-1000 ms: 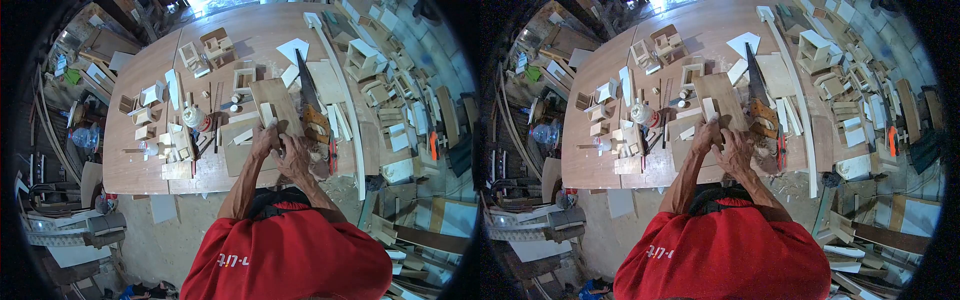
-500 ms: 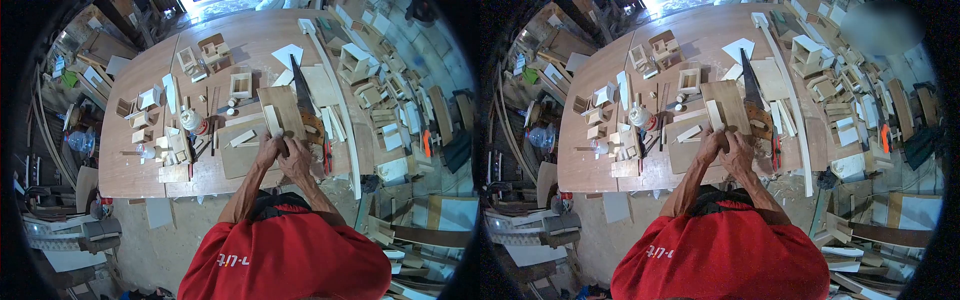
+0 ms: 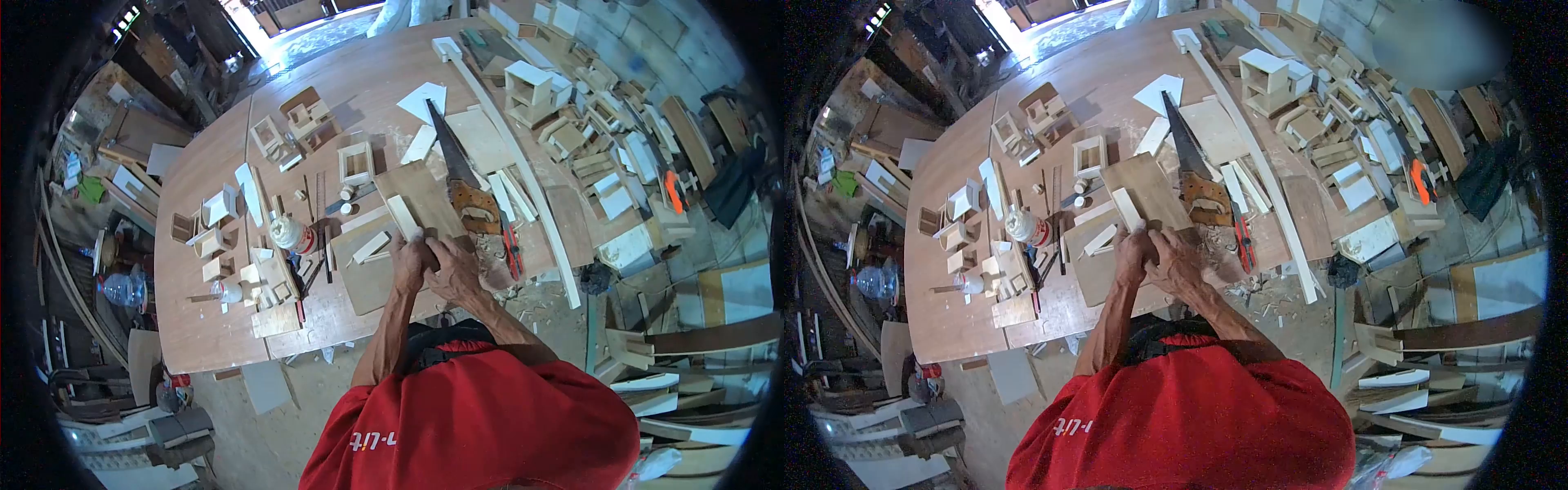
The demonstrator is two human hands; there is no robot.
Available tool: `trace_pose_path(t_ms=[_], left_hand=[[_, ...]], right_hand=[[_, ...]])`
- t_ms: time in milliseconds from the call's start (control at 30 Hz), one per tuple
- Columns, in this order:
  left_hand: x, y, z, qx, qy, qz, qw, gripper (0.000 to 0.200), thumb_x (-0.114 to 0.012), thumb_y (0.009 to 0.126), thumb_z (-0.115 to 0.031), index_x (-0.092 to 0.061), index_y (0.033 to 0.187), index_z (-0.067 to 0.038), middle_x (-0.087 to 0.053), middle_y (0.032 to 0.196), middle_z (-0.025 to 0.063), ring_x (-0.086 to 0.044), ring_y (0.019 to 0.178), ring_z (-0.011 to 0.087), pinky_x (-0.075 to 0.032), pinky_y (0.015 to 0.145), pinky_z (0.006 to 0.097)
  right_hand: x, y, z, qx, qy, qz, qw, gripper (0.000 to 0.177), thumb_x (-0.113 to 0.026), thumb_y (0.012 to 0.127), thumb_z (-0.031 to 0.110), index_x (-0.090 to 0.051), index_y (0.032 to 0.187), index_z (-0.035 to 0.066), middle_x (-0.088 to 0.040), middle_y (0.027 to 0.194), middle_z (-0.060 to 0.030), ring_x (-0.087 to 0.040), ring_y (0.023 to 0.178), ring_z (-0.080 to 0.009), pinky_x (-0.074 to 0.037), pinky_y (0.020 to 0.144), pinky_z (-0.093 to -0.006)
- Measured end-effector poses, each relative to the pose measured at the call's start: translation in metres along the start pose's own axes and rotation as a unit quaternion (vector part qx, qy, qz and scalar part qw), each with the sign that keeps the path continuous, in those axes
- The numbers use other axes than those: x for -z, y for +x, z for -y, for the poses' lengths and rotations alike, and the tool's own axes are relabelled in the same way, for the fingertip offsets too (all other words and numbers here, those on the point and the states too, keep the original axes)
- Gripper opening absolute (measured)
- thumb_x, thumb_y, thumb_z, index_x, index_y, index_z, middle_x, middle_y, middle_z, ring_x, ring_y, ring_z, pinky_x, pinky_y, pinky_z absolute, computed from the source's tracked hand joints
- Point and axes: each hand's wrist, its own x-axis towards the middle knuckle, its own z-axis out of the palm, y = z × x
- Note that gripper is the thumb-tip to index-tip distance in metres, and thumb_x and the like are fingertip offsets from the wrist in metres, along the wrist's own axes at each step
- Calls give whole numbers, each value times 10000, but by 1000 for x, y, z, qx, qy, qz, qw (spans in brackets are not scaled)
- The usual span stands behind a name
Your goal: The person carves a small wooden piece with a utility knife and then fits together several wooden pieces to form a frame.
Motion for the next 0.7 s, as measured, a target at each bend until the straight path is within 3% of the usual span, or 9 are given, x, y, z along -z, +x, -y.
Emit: trace_pose_path(t_ms=[100,167,333,400,500,567,700], left_hand=[[3,-3,-3,-1,-4,-14,1000,182,-562,936,-99,-578,1096,-13,-634,902,80,-608,743,148,-516,630,287],[14,1,5,-4,-42,-15,999,175,-567,934,-100,-581,1088,-17,-627,888,69,-601,734,139,-508,618,279],[27,4,4,17,-30,-1,999,209,-557,940,-103,-547,1134,-27,-623,898,56,-589,723,130,-495,602,271],[27,5,2,-5,-5,11,1000,231,-471,949,-54,-501,1173,-10,-617,1022,129,-627,868,224,-547,754,345],[23,6,-1,-12,13,3,1000,242,-474,950,-58,-500,1187,-18,-630,1033,134,-640,873,228,-551,761,351],[23,8,1,-18,20,10,1000,235,-475,952,-64,-498,1184,-27,-643,1012,139,-652,859,230,-559,746,353],[14,10,7,-61,39,29,997,211,-478,960,-77,-494,1165,-34,-646,971,121,-647,839,188,-554,680,304]], right_hand=[[0,-1,5,-18,16,23,999,519,-653,721,210,-541,1181,0,-552,1041,-205,-585,906,-378,-498,764,-455],[-4,-1,3,-39,10,90,995,535,-643,750,224,-524,1220,-1,-530,1153,-218,-575,1002,-384,-497,826,-473],[-7,-1,-1,-30,20,96,995,491,-629,759,205,-539,1197,1,-540,1147,-207,-563,1025,-375,-478,859,-466],[-8,0,1,-27,35,109,993,480,-628,758,196,-542,1188,1,-543,1143,-203,-557,1038,-375,-469,873,-466],[-9,-1,1,15,46,49,998,504,-638,736,168,-527,1200,3,-563,1043,-184,-563,973,-369,-474,829,-449],[-15,-1,-4,-15,31,54,998,563,-646,729,161,-487,1251,22,-542,1146,-200,-531,1074,-376,-449,899,-465],[-9,2,-4,-55,31,102,993,593,-655,730,157,-464,1280,42,-521,1194,-207,-507,1120,-377,-437,931,-461]])
